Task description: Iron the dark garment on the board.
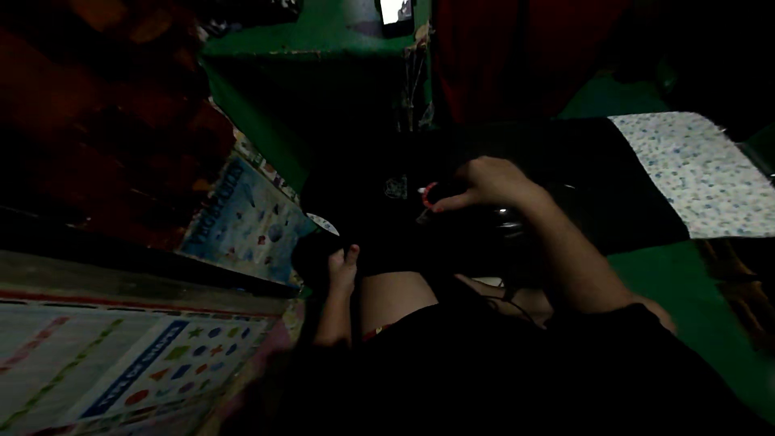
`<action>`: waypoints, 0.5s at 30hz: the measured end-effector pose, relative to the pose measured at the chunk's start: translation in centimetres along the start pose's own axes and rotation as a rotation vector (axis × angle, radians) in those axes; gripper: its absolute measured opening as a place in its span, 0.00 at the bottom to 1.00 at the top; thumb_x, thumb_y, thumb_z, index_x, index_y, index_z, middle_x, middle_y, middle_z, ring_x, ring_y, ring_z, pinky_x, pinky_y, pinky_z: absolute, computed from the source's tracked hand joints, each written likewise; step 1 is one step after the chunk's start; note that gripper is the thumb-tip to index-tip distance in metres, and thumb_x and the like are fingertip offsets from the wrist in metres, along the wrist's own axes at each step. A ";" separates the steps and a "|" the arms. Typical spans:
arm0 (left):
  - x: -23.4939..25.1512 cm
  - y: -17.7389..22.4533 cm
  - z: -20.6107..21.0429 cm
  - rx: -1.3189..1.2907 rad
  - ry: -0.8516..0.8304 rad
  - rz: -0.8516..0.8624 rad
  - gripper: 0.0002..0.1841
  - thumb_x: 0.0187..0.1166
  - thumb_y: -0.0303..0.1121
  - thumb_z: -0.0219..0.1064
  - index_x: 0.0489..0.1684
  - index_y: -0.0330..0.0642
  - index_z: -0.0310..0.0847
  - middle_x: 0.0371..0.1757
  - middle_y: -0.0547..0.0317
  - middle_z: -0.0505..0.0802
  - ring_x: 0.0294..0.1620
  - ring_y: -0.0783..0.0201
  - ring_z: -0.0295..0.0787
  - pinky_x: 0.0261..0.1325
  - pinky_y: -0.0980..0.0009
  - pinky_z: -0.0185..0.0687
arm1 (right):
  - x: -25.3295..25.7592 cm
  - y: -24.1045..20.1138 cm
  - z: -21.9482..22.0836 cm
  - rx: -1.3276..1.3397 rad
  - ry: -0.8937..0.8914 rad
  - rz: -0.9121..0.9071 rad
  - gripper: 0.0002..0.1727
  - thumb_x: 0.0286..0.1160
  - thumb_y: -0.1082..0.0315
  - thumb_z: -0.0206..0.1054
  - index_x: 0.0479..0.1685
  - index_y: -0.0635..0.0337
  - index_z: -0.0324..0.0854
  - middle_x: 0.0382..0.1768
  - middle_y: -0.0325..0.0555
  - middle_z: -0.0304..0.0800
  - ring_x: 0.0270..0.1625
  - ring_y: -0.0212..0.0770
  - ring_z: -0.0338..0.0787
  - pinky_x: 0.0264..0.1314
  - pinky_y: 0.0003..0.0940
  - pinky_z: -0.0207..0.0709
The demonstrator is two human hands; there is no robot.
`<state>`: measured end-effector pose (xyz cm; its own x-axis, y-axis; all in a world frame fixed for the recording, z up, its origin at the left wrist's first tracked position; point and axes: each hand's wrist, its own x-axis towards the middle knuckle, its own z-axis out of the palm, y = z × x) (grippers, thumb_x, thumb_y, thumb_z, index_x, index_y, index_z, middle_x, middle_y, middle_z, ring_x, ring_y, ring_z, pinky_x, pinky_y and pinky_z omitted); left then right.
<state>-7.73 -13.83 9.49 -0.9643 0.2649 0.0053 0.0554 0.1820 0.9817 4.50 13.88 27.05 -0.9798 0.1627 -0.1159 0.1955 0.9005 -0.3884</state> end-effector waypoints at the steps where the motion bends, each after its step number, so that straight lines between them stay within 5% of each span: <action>1: -0.2 0.3 0.0 -0.011 -0.010 -0.013 0.09 0.84 0.28 0.65 0.43 0.25 0.80 0.34 0.65 0.87 0.39 0.85 0.82 0.51 0.82 0.80 | -0.9 1.6 -0.4 0.012 0.028 0.042 0.34 0.69 0.34 0.74 0.42 0.63 0.90 0.39 0.59 0.92 0.47 0.63 0.92 0.49 0.70 0.79; 6: 0.4 -0.2 -0.3 -0.004 -0.070 -0.021 0.08 0.80 0.26 0.67 0.45 0.26 0.80 0.37 0.63 0.89 0.40 0.84 0.85 0.51 0.81 0.82 | -5.2 10.3 -3.0 0.154 0.188 0.333 0.30 0.76 0.44 0.75 0.46 0.71 0.88 0.41 0.69 0.89 0.47 0.68 0.88 0.53 0.76 0.74; 9: 0.3 -0.1 -0.5 0.003 -0.124 -0.038 0.12 0.78 0.25 0.70 0.52 0.25 0.78 0.42 0.62 0.89 0.44 0.84 0.85 0.54 0.82 0.82 | -7.1 15.0 -4.3 0.160 0.289 0.504 0.35 0.79 0.42 0.70 0.47 0.77 0.86 0.46 0.78 0.87 0.52 0.77 0.86 0.57 0.82 0.70; 15: 0.3 -2.0 -1.3 -0.023 -0.265 -0.097 0.16 0.72 0.21 0.74 0.55 0.27 0.76 0.47 0.57 0.92 0.48 0.75 0.90 0.56 0.75 0.86 | -8.6 16.8 -5.4 0.184 0.346 0.603 0.34 0.79 0.45 0.72 0.51 0.78 0.84 0.47 0.81 0.86 0.52 0.77 0.85 0.58 0.82 0.68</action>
<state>-8.45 -15.37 7.75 -0.8632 0.4864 -0.1354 -0.0424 0.1974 0.9794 15.95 29.79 26.44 -0.6501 0.7562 -0.0741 0.6806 0.5362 -0.4993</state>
